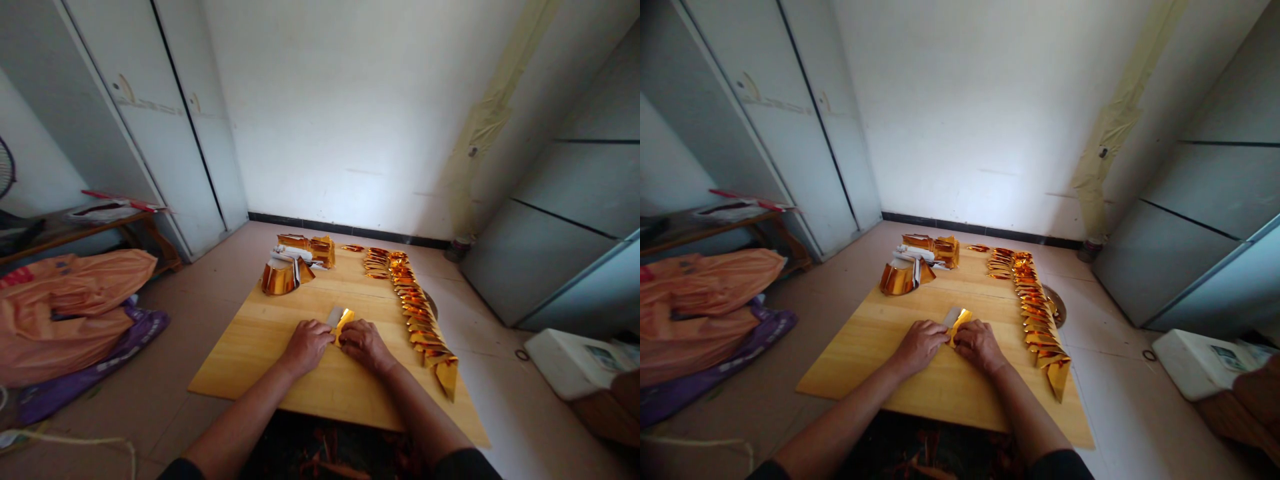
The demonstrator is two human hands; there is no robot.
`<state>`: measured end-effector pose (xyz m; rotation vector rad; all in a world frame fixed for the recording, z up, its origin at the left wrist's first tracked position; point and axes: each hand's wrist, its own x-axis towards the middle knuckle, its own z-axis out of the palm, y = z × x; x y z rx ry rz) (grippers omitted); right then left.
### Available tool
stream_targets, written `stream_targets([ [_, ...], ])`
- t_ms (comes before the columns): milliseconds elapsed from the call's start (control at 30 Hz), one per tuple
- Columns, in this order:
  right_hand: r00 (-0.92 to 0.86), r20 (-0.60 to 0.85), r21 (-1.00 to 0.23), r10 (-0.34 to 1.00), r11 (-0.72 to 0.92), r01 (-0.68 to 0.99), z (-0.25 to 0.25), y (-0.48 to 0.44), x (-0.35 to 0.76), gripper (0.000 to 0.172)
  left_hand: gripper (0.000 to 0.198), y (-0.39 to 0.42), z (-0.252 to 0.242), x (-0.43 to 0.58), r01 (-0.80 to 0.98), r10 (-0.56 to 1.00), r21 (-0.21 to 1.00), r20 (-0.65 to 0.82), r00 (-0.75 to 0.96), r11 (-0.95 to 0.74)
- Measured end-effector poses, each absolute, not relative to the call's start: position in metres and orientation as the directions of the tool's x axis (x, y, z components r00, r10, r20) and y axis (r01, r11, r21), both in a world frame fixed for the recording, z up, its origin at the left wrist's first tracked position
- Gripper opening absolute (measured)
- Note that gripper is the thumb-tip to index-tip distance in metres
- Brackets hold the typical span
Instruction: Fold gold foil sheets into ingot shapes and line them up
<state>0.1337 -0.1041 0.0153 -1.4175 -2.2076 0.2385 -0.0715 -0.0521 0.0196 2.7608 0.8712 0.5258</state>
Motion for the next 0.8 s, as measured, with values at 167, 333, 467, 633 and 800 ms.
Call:
stream_targets([
  [167,-0.357,0.342,-0.359,0.869,0.472,0.805,0.015,-0.101,0.133,0.007,0.022,-0.054,0.019,-0.072,0.54,0.608,0.285,0.281,0.742,-0.792],
  [333,-0.373,0.374,-0.338,0.849,0.499,0.798,0.016,-0.099,0.132,0.012,0.011,-0.057,0.02,-0.065,0.565,0.629,0.277,0.319,0.709,-0.777],
  [467,-0.371,0.39,-0.388,0.843,0.516,0.764,0.016,-0.096,0.131,0.021,0.01,-0.057,0.019,-0.061,0.576,0.628,0.252,0.355,0.693,-0.778],
  [633,-0.373,0.401,-0.43,0.837,0.532,0.73,0.015,-0.099,0.137,0.019,0.014,-0.056,0.017,-0.061,0.573,0.624,0.251,0.378,0.684,-0.78],
  [800,-0.372,0.399,-0.426,0.838,0.528,0.735,0.01,-0.099,0.144,0.024,0.014,-0.056,0.019,-0.061,0.587,0.653,0.287,0.352,0.67,-0.757],
])
